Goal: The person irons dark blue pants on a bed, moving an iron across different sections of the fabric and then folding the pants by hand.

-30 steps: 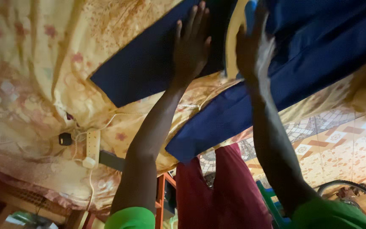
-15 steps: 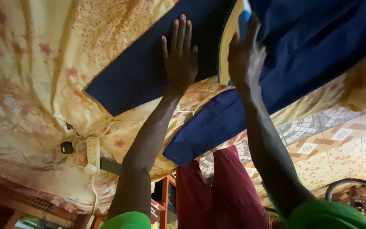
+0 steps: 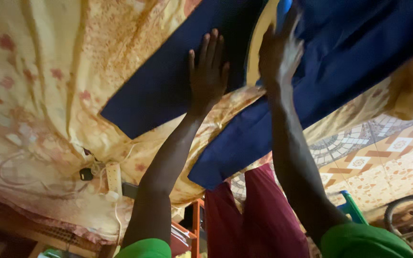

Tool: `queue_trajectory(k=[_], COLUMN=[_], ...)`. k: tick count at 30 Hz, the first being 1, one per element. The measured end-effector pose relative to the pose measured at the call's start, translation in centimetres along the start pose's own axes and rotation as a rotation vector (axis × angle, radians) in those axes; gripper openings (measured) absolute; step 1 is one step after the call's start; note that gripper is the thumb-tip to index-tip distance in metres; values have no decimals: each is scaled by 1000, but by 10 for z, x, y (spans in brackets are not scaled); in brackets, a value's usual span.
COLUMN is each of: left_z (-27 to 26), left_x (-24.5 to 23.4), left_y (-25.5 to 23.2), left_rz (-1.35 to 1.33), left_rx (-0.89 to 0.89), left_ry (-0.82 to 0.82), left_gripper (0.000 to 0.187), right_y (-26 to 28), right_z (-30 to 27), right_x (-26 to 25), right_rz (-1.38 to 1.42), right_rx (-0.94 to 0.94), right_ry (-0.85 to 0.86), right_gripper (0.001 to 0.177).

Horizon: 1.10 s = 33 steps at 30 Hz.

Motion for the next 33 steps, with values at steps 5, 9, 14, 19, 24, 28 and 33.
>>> queue_trajectory(k=[5, 9, 14, 19, 24, 28, 33], left_z=[4, 38, 80, 78, 77, 84, 161], left_x=[-11, -12, -16, -20, -25, -41, -30], left_y=[-4, -8, -20, -22, -6, 5, 34], left_rz=[78, 119, 145, 139, 28, -127, -299], left_rx=[68, 185, 230, 263, 177, 107, 161], left_ry=[-121, -54, 57, -40, -143, -478, -534], left_gripper=[63, 63, 72, 72, 68, 56, 33], right_y=[-14, -24, -1, -15, 3, 7, -9], right_z=[-13, 1, -14, 5, 14, -7, 14], right_x=[-1, 10, -2, 4, -1, -1, 23], right_rz=[285, 361, 281, 348, 408, 331, 454], right_rx=[176, 272, 208, 230, 174, 138, 194], right_ry=[233, 285, 308, 332, 273, 384, 360], right_gripper=[58, 55, 61, 62, 61, 67, 60])
Point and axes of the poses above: each hand's wrist, its own z-axis towards the middle knuckle, its own x-axis out of the palm, y = z × x, the point moved 9 cm from there along z, towards the middle knuckle, and after that the axes turned 13 degrees about y, right-handed, at the moved point
